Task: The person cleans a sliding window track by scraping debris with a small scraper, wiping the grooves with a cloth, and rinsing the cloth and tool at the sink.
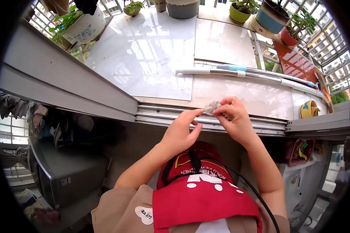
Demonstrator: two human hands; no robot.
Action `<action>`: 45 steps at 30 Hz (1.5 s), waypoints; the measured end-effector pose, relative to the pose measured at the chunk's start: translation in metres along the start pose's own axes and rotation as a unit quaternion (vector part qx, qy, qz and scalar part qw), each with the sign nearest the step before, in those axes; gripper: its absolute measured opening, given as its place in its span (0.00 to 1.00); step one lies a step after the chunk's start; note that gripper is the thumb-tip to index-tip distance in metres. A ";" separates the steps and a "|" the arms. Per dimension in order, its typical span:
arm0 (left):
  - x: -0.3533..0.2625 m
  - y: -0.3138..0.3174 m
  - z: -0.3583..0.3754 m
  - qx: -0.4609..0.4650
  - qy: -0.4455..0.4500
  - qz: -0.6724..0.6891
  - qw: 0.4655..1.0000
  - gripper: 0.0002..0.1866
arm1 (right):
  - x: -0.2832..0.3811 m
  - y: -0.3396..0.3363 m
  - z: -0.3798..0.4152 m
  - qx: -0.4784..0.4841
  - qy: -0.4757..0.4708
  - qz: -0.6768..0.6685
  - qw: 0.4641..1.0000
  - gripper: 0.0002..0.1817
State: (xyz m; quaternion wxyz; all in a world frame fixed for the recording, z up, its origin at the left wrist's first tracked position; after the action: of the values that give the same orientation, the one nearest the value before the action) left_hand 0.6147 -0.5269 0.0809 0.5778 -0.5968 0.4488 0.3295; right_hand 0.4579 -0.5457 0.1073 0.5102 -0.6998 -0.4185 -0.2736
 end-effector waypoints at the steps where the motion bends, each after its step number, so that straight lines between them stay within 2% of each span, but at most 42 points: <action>1: 0.012 -0.023 0.006 -0.048 -0.027 -0.006 0.998 0.20 | 0.012 0.030 -0.014 0.008 -0.034 -0.031 0.999 0.09; 3: 0.043 -0.063 0.027 -0.143 -0.066 -0.014 0.987 0.15 | 0.040 0.084 -0.032 0.007 -0.170 0.041 0.985 0.08; 5: 0.081 -0.096 0.057 -0.196 -0.107 -0.039 0.974 0.13 | 0.049 0.138 -0.038 0.001 -0.226 0.065 0.972 0.07; 7: 0.107 -0.119 0.089 -0.251 -0.177 -0.050 0.950 0.13 | 0.038 0.186 -0.036 0.035 -0.246 0.159 0.956 0.05; 8: 0.114 -0.127 0.103 -0.267 -0.201 -0.046 0.942 0.13 | 0.023 0.207 -0.031 0.051 -0.220 0.205 0.952 0.05; 12: 0.129 -0.137 0.127 -0.307 -0.252 -0.024 0.917 0.12 | 0.028 0.212 -0.028 0.052 -0.219 0.266 0.937 0.05; 13: 0.128 -0.137 0.129 -0.306 -0.257 -0.027 0.916 0.12 | 0.029 0.211 -0.026 0.056 -0.216 0.263 0.938 0.05; 15: 0.124 -0.129 0.113 -0.247 -0.245 -0.044 0.937 0.12 | 0.028 0.209 -0.026 0.106 -0.229 0.351 0.902 0.05; 19: 0.095 -0.133 0.081 -0.220 -0.159 -0.093 0.958 0.11 | 0.007 0.166 -0.009 0.086 -0.209 0.398 0.889 0.06; 21: 0.099 -0.133 0.078 -0.217 -0.163 -0.090 0.958 0.11 | -0.009 0.134 0.000 0.099 -0.153 0.405 0.896 0.07; 29: 0.099 -0.115 0.070 -0.197 -0.145 -0.070 0.967 0.10 | -0.050 0.020 0.036 0.084 -0.069 0.461 0.880 0.10; 31: 0.100 -0.113 0.070 -0.172 -0.157 -0.076 0.970 0.11 | -0.060 -0.008 0.044 0.059 -0.079 0.492 0.865 0.08; 34: 0.099 -0.113 0.071 -0.200 -0.138 -0.073 0.967 0.10 | -0.071 -0.048 0.048 0.090 -0.025 0.527 0.845 0.09; 35: 0.099 -0.113 0.070 -0.205 -0.137 -0.073 0.966 0.10 | -0.066 -0.059 0.044 0.100 0.006 0.522 0.847 0.09; 37: 0.095 -0.107 0.069 -0.195 -0.129 -0.075 0.969 0.10 | -0.055 -0.065 0.032 0.029 -0.007 0.398 0.917 0.09; 38: 0.092 -0.106 0.068 -0.198 -0.130 -0.079 0.968 0.10 | -0.044 -0.057 0.025 0.030 -0.008 0.394 0.919 0.09; 40: 0.083 -0.098 0.060 -0.171 -0.130 -0.070 0.974 0.10 | -0.006 -0.014 0.003 0.034 -0.021 0.213 0.976 0.10; 44: 0.069 -0.098 0.057 -0.173 -0.108 -0.085 0.975 0.10 | 0.028 0.108 -0.017 0.078 -0.079 -0.015 0.994 0.12; 45: 0.071 -0.100 0.060 -0.174 -0.109 -0.087 0.975 0.10 | 0.036 0.136 -0.019 0.084 -0.099 -0.029 0.991 0.13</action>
State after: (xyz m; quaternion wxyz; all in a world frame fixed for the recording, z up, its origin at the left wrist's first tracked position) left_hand 0.7410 -0.4861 0.0493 0.5366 -0.6858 0.2653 0.4139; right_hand 0.5940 -0.5701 0.0766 0.5147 -0.6657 -0.5087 -0.1820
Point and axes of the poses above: each hand's wrist, its own z-axis away from the middle knuckle, its own y-axis out of the palm, x = y × z, the point moved 6 cm from there along -z, towards the middle knuckle, and after that the axes turned 13 degrees about -x, right-handed, at the moved point
